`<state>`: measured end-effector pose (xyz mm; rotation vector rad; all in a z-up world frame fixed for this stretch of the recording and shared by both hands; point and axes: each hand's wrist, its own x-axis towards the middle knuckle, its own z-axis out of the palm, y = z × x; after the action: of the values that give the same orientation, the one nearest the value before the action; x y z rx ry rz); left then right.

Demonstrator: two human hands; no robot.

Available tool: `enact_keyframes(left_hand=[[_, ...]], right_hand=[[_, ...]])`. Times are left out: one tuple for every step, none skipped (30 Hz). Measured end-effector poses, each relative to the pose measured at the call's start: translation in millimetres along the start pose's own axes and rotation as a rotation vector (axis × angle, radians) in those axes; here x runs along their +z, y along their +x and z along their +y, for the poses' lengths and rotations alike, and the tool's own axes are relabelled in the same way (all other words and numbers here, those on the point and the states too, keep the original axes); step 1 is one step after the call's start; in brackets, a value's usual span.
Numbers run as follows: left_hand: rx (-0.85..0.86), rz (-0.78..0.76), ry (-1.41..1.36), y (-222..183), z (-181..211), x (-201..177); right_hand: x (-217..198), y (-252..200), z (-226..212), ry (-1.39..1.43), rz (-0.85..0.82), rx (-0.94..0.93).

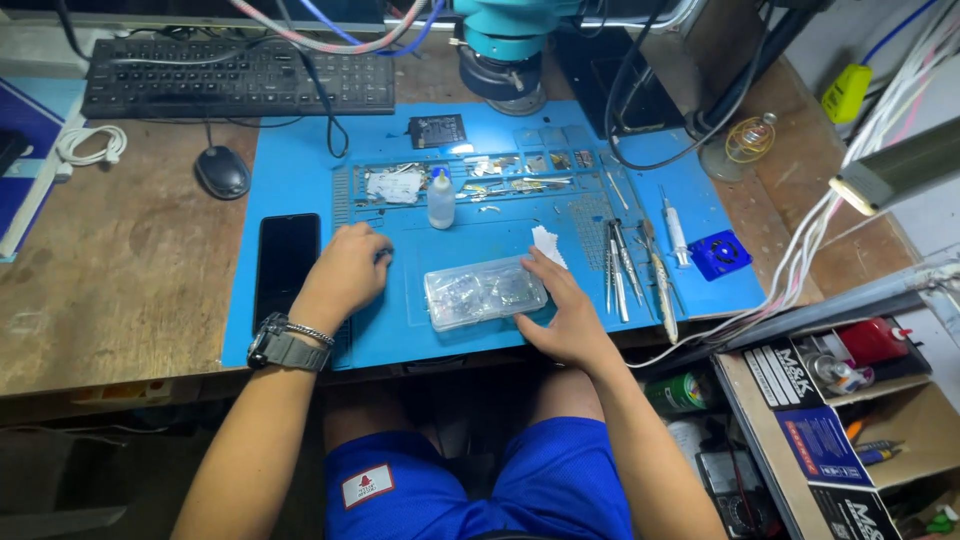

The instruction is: Sorting small electronic components on a repair mat and testing a smartphone.

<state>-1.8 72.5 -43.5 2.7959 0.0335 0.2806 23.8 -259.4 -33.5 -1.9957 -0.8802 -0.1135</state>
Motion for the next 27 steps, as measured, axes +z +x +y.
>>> enact_keyframes(left_hand=[[0.040, 0.006, 0.006, 3.9, -1.7, 5.5], [0.055, -0.001, 0.004, 0.7, -1.8, 4.8], [0.070, 0.042, 0.015, -0.5, -0.1, 5.5], [0.085, 0.087, 0.025, -0.9, 2.3, 6.3], [0.129, 0.073, 0.016, -5.0, 5.5, 10.1], [0.230, 0.241, -0.088, -8.2, 8.4, 13.9], [0.330, 0.402, -0.206, -10.7, 12.2, 19.3], [0.374, 0.381, -0.228, -16.2, 28.2, 15.2], [0.351, 0.399, -0.288, -23.1, 43.5, 11.3], [0.325, 0.413, -0.348, -30.6, 57.3, 6.7], [0.368, 0.394, -0.375, -34.6, 71.7, 3.1], [0.315, 0.306, -0.431, -39.5, 85.6, -1.0], [0.270, 0.212, -0.484, -42.9, 100.5, -5.0], [0.319, 0.188, -0.509, -46.1, 112.0, -3.5], [0.335, 0.190, -0.530, -45.7, 125.1, 0.4], [0.350, 0.191, -0.551, -45.5, 138.1, 4.1], [0.418, 0.154, -0.588, -44.9, 160.4, 5.9], [0.351, 0.120, -0.648, -45.8, 181.7, 6.8], [0.278, 0.084, -0.700, -49.3, 199.8, 6.2], [0.341, 0.045, -0.729, -43.2, 206.8, 22.0], [0.333, -0.072, -0.663, -38.4, 213.9, 36.8], [0.327, -0.182, -0.589, -33.3, 221.5, 51.7], [0.383, -0.210, -0.606, -29.0, 232.3, 75.3], [0.454, -0.207, -0.704, -25.1, 243.9, 98.7], [0.511, -0.200, -0.801, -23.2, 254.5, 120.1], [0.556, -0.223, -0.816, -15.5, 273.6, 134.1], [0.597, -0.382, -0.853, -8.9, 290.7, 146.0]], right_hand=[[-1.5, -2.5, 0.0, 0.007, 0.008, 0.004], [0.1, -0.5, 4.0, 0.002, 0.020, 0.015], [0.1, -1.1, 8.0, 0.022, 0.021, 0.026], [-1.1, -1.6, 12.8, 0.042, 0.023, 0.036], [0.5, -2.2, 18.1, 0.025, 0.059, 0.061], [1.0, -2.5, 24.5, 0.094, 0.092, -0.014], [-0.1, -5.2, 31.7, 0.157, 0.129, -0.087], [-4.7, -10.4, 24.2, 0.133, 0.168, -0.060], [-9.4, -15.6, 16.8, 0.154, 0.203, -0.093], [-13.6, -20.2, 9.4, 0.173, 0.239, -0.127], [-23.4, -31.0, 2.5, 0.141, 0.275, -0.105], [-32.8, -42.1, -5.2, 0.114, 0.248, -0.096], [-43.9, -53.8, -13.2, 0.083, 0.226, -0.083], [-55.5, -67.6, -18.7, 0.047, 0.266, -0.058], [-68.4, -84.2, -24.5, 0.009, 0.303, -0.041], [-80.8, -101.2, -31.0, -0.030, 0.338, -0.025], [-91.6, -118.3, -33.9, -0.082, 0.394, 0.012], [-101.3, -135.4, -37.7, 0.071, 0.453, -0.077], [-108.7, -151.4, -42.4, 0.223, 0.505, -0.181], [-126.4, -176.8, -58.0, 0.167, 0.557, -0.158], [-141.7, -200.9, -74.7, -0.031, 0.604, 0.016], [-154.5, -224.6, -93.2, -0.222, 0.649, 0.197], [-162.9, -248.3, -103.2, -0.263, 0.692, 0.222], [-169.4, -271.5, -114.6, -0.302, 0.803, 0.274], [-175.2, -293.1, -126.1, -0.334, 0.906, 0.318], [-182.6, -312.0, -141.0, -0.369, 0.943, 0.333], [-188.9, -329.0, -154.9, -0.395, 1.034, 0.243]])
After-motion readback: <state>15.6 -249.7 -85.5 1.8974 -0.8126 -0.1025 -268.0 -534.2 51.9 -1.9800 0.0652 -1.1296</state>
